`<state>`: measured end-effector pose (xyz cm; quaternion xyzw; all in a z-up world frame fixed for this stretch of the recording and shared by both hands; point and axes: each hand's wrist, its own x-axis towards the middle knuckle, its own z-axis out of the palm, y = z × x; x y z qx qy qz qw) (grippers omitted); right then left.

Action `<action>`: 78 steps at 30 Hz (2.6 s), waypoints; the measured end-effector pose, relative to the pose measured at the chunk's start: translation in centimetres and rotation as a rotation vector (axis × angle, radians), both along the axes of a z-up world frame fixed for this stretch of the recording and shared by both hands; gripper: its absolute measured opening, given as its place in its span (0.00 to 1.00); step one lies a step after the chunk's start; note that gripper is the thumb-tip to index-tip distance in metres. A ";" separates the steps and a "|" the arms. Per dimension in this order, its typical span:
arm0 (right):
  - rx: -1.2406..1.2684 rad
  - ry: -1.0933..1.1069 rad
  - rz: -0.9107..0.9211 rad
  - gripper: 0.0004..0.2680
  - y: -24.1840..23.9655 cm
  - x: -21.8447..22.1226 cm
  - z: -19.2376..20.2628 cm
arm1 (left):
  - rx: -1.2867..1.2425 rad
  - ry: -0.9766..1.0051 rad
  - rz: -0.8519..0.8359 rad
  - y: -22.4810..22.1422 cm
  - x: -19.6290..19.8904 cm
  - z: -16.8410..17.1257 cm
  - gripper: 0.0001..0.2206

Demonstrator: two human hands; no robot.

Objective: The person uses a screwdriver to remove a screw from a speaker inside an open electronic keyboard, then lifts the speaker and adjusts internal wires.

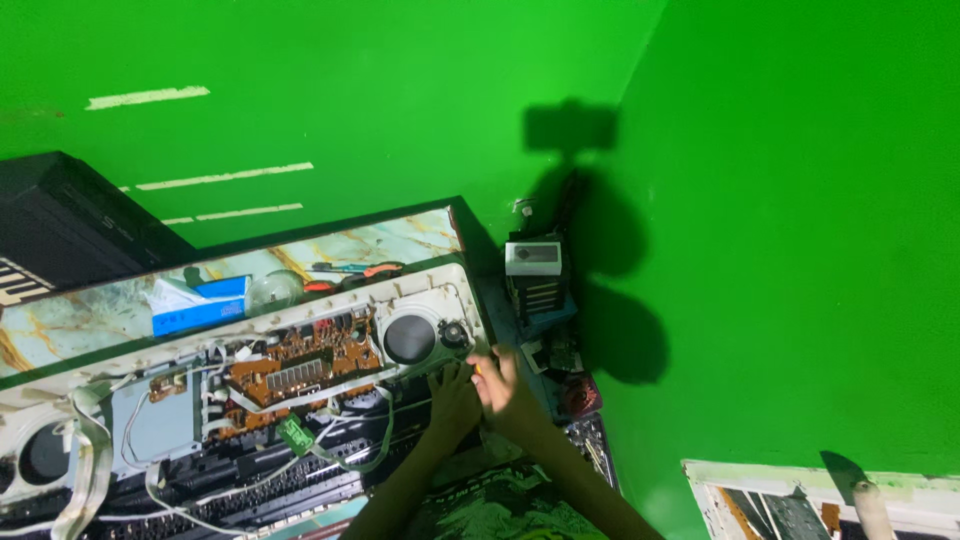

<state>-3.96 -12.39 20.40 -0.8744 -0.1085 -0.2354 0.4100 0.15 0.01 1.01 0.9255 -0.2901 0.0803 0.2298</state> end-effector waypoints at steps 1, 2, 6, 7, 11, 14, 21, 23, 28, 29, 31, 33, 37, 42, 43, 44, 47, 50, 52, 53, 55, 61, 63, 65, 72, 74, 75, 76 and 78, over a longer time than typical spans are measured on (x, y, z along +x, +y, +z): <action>-0.029 0.022 -0.008 0.11 -0.3 -0.3 0.4 | 0.025 0.018 -0.018 0.2 0.0 0.3 0.17; -0.058 0.044 -0.016 0.11 -0.8 -0.6 1.1 | 0.050 0.036 -0.037 0.4 0.1 0.6 0.15; -0.054 0.322 -0.008 0.11 -0.6 -1.0 4.1 | 0.080 0.021 -0.070 0.6 0.2 2.4 0.09; -0.057 0.328 -0.012 0.11 -0.5 -0.8 4.4 | 0.063 0.006 -0.075 0.6 0.4 3.0 0.11; -0.074 0.250 -0.017 0.10 -0.4 -0.6 4.9 | 0.020 0.027 -0.089 0.8 0.3 5.3 0.14; -0.069 0.302 -0.029 0.10 -0.6 -0.8 4.8 | -0.021 0.026 -0.070 0.5 0.0 5.8 0.15; -0.025 0.321 0.012 0.11 -0.7 -0.1 2.8 | 0.043 0.058 -0.013 -0.3 0.5 4.2 0.11; -0.087 0.242 -0.049 0.10 -0.9 -0.8 3.3 | 0.054 0.075 0.002 -0.4 0.3 4.3 0.11; -0.053 0.279 -0.052 0.12 -1.1 -1.0 4.4 | 0.014 0.023 0.020 -0.7 -0.3 5.3 0.11; -0.059 0.281 -0.046 0.12 -1.1 -1.0 4.4 | 0.022 0.040 0.015 -0.6 -0.3 5.2 0.12; -0.081 0.300 -0.042 0.12 -1.1 -1.1 4.3 | 0.032 0.027 0.013 -0.6 -0.4 4.8 0.12; -0.114 0.334 -0.044 0.11 -1.0 -1.1 4.2 | 0.035 -0.034 0.020 -0.5 -0.3 4.5 0.13; -0.093 0.382 -0.041 0.14 -1.0 -1.0 3.9 | 0.016 -0.031 -0.007 -0.4 -0.3 4.1 0.15; -0.176 0.260 -0.034 0.13 -0.9 -1.5 3.4 | 0.025 -0.005 -0.036 -0.2 0.1 3.2 0.21; -0.149 0.278 -0.020 0.14 -0.8 -1.4 3.2 | 0.029 0.011 -0.042 0.0 0.2 3.0 0.23; -0.121 0.296 -0.006 0.15 -0.8 -1.2 3.2 | 0.033 0.028 -0.049 0.1 0.3 2.7 0.26; -0.133 0.252 -0.014 0.15 -0.7 -1.5 3.9 | -0.039 -0.010 -0.067 0.3 0.2 1.9 0.27; -0.110 0.173 -0.002 0.16 -0.1 -1.6 5.1 | -0.107 -0.040 -0.098 0.5 0.1 1.3 0.23; -0.080 0.128 0.017 0.16 0.2 -1.9 5.8 | -0.140 -0.025 -0.117 0.5 -0.2 1.1 0.19; -0.073 0.099 0.025 0.16 0.3 -1.9 6.1 | -0.159 -0.017 -0.124 0.5 -0.2 1.1 0.18; -0.061 0.084 0.031 0.16 0.3 -1.8 6.7 | -0.202 -0.007 -0.141 0.4 -0.1 1.3 0.16; -0.002 0.145 0.041 0.15 0.7 -2.1 8.0 | -0.411 0.285 -0.180 0.9 -0.7 4.5 0.15; 0.008 0.118 0.080 0.15 0.9 -2.2 8.0 | -0.645 0.648 -0.159 1.1 -1.0 6.1 0.13; 0.037 0.064 0.093 0.15 1.2 -2.2 7.5 | -0.616 0.556 -0.168 1.4 -1.2 7.7 0.12; 0.372 -0.115 -0.095 0.11 1.4 -1.8 2.4 | -0.420 0.013 -0.008 4.0 -1.2 9.6 0.09; 0.466 -0.046 -0.152 0.11 1.2 -2.1 1.6 | -0.462 0.040 0.036 5.0 -1.2 8.4 0.09; 0.514 -0.011 -0.180 0.10 1.2 -2.1 1.4 | -0.490 0.061 0.064 5.4 -1.1 7.6 0.09; 0.589 -0.022 -0.157 0.11 1.5 -2.0 1.2 | -0.580 0.111 0.066 5.8 -1.1 6.7 0.08; 0.739 -0.042 -0.110 0.12 2.5 -1.7 0.6 | -0.759 0.211 0.069 6.7 -1.2 4.9 0.09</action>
